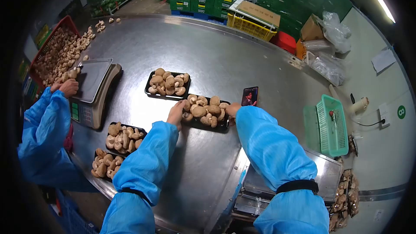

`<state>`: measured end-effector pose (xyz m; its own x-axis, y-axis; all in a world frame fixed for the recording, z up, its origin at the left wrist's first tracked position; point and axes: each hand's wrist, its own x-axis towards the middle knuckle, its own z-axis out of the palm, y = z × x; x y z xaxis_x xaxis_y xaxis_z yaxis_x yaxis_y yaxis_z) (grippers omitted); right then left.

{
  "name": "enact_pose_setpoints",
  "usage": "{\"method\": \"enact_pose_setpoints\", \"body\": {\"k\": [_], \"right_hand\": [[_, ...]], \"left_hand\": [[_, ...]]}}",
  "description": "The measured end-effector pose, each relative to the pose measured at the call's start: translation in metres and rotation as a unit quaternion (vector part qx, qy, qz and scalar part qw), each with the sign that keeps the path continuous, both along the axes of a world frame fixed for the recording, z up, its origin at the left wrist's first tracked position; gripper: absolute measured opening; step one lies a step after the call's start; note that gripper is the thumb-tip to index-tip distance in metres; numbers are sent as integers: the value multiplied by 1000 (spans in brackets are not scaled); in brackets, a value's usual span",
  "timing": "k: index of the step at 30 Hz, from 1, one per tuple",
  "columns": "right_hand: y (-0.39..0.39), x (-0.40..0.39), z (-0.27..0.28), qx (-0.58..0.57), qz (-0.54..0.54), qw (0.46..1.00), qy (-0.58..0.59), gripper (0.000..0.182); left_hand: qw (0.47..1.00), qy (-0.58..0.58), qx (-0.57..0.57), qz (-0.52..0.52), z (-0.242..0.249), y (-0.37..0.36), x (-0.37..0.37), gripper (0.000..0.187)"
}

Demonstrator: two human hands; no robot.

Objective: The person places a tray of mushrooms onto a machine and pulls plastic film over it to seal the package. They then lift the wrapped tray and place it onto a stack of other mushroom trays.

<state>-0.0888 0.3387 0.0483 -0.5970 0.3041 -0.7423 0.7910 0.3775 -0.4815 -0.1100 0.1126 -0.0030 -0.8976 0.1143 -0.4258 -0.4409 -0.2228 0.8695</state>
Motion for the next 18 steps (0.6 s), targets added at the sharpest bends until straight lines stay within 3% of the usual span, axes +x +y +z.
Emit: {"method": "enact_pose_setpoints", "body": {"k": [4, 7, 10, 11, 13, 14, 18], "right_hand": [[12, 8, 6, -118, -55, 990, 52, 22], [17, 41, 65, -182, -80, 967, 161, 16], [42, 91, 126, -272, -91, 936, 202, 22], [53, 113, 144, -271, -104, 934, 208, 22], [75, 163, 174, -255, -108, 938, 211, 41], [93, 187, 176, -254, -115, 936, 214, 39], [150, 284, 180, -219, -194, 930, 223, 39]], "left_hand": [[995, 28, 86, -32, 48, -16, 24, 54], [990, 76, 109, -34, 97, -21, 36, 54], [982, 80, 147, -88, 156, -7, 59, 52], [979, 85, 146, -116, 173, 2, 69, 51], [978, 73, 124, -150, 202, 31, 98, 43], [971, 62, 119, -197, 212, 47, 114, 40], [946, -3, 110, -305, 200, 118, 165, 39]]}}
